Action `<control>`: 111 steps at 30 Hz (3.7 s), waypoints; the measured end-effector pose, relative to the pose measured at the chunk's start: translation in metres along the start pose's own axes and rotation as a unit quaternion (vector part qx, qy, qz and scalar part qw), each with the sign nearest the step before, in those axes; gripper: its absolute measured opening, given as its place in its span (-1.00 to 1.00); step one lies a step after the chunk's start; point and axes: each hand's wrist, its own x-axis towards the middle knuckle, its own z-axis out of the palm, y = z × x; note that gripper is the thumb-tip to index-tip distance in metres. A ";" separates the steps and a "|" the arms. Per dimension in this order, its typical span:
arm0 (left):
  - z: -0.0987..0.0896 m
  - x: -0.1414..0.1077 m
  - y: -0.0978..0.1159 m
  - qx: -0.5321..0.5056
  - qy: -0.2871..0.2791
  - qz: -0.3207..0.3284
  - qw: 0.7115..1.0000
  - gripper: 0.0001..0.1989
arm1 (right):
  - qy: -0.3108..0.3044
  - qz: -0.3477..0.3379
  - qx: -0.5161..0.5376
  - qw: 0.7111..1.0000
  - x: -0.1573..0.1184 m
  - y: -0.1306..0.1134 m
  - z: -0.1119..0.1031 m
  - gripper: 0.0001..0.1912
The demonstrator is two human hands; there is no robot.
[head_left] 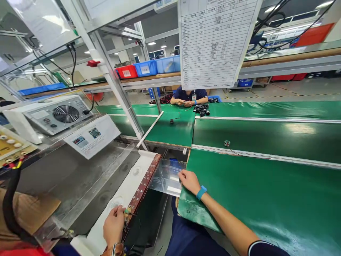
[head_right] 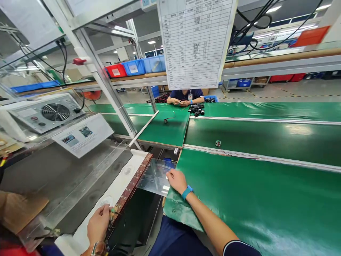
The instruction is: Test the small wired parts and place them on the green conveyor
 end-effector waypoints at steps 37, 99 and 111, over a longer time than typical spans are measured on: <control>-0.011 -0.034 0.009 -0.318 0.093 0.088 0.939 -0.70 | -0.234 -0.081 0.120 0.961 0.103 -0.067 -0.058 -0.41; -0.011 -0.008 -0.013 -0.492 0.045 0.009 0.869 -0.78 | -0.478 -0.318 -0.222 0.788 0.038 -0.182 0.316 -0.53; 0.008 0.003 -0.018 -0.540 -0.048 -0.035 0.839 -0.72 | -0.472 -0.288 -0.215 0.805 0.037 -0.184 0.318 -0.48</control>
